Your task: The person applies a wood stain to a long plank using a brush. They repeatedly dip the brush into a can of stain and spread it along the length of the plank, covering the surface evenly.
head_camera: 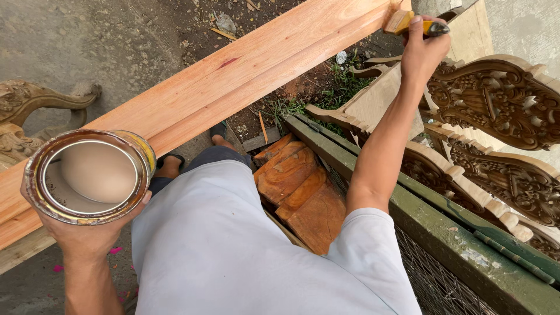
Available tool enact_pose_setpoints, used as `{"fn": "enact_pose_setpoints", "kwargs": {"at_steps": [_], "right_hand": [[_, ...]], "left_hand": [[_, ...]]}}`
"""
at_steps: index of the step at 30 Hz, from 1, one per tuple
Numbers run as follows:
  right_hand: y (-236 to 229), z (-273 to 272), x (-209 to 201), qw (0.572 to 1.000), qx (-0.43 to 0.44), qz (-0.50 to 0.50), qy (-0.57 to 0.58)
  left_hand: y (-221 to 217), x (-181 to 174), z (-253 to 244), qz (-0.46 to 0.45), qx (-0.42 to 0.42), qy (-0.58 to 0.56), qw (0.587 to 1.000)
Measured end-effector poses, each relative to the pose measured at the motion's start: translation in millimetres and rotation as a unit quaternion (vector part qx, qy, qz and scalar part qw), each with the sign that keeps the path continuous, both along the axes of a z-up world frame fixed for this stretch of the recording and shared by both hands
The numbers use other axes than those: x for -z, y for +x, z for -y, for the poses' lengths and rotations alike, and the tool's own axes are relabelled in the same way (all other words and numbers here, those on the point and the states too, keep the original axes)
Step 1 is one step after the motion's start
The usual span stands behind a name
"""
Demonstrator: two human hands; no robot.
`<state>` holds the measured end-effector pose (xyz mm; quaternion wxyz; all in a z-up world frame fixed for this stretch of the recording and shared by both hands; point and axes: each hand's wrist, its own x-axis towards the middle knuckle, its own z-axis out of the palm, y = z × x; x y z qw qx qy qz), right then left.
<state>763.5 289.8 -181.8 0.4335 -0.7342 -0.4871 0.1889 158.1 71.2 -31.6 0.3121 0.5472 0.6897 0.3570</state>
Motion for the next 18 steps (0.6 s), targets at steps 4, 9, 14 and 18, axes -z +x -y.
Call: {"fn": "enact_pose_setpoints", "kwargs": {"at_steps": [4, 9, 14, 18], "right_hand": [[5, -4, 9, 0.981, -0.160, -0.012, -0.105], [-9, -5, -29, 0.997, -0.073, -0.016, -0.017], [-97, 39, -41, 0.962, -0.193, 0.067, -0.180], [-120, 50, -52, 0.957, -0.228, 0.009, -0.179]], "left_hand": [[-2, 2, 2, 0.002, -0.015, 0.006, 1.000], [-6, -1, 6, 0.005, -0.010, 0.003, 1.000], [-7, -1, 14, 0.009, -0.023, 0.003, 1.000], [-9, 2, 17, 0.013, -0.025, 0.006, 1.000]]}}
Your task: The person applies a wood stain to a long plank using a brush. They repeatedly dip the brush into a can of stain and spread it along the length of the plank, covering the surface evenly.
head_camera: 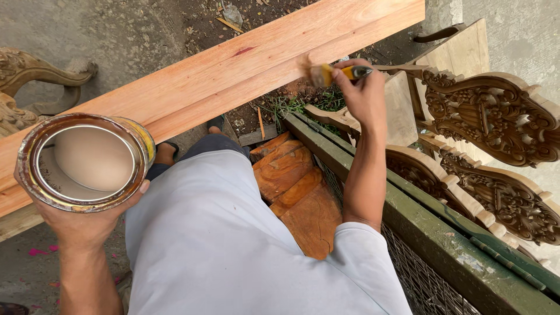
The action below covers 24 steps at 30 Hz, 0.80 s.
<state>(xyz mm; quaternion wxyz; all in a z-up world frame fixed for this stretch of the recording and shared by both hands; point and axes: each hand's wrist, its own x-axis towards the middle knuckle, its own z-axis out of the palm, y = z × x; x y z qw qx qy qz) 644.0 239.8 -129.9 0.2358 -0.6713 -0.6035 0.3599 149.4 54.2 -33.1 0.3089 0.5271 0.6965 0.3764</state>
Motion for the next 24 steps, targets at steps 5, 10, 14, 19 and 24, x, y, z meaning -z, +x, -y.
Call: {"fn": "enact_pose_setpoints", "kwargs": {"at_steps": [5, 10, 14, 19, 24], "right_hand": [[-30, 6, -17, 0.998, 0.068, 0.012, 0.003], [-56, 29, -13, 0.997, -0.069, -0.037, 0.020], [-63, 30, -12, 0.998, 0.055, 0.005, -0.021], [-122, 64, -13, 0.982, -0.155, -0.037, 0.097], [-98, 43, -21, 0.999, 0.031, -0.031, 0.017]], "left_hand": [[-2, 2, 3, 0.003, -0.008, 0.006, 1.000], [-2, 2, 14, 0.006, -0.021, 0.007, 1.000], [-9, 3, 17, 0.006, -0.027, 0.011, 1.000], [-16, 2, 32, 0.006, -0.049, 0.015, 0.999], [-31, 4, 58, 0.014, -0.076, 0.013, 0.997]]}}
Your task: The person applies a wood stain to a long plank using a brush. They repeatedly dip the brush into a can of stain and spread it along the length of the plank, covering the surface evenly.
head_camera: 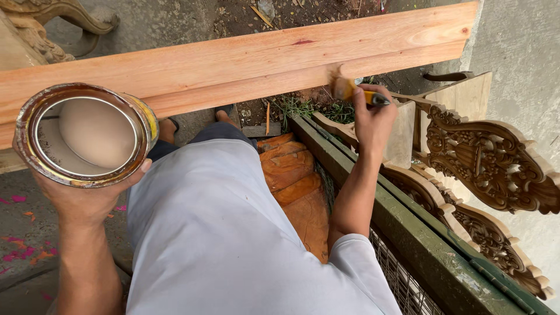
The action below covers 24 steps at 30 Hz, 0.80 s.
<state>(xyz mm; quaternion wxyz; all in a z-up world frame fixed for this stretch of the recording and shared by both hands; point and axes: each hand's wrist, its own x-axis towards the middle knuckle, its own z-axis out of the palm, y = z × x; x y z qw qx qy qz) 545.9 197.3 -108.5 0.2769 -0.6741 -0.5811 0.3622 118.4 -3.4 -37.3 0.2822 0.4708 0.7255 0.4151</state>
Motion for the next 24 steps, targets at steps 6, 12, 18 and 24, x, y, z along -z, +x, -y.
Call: {"fn": "enact_pose_setpoints", "kwargs": {"at_steps": [6, 12, 18, 24], "right_hand": [[-53, 66, 38, 0.992, -0.090, 0.022, 0.084], [-47, 29, 34, 0.990, -0.007, 0.077, 0.120], [-79, 17, 53, 0.984, 0.003, 0.136, 0.116], [-310, 132, -2, 0.948, -0.247, 0.112, 0.169]], "left_hand": [[-25, 7, 45, 0.025, -0.035, 0.008, 0.999], [-71, 12, 85, -0.034, -0.051, 0.049, 0.997], [-123, 16, 140, 0.016, -0.146, 0.080, 0.986], [-183, 1, 197, -0.015, -0.225, 0.050, 0.973]]}}
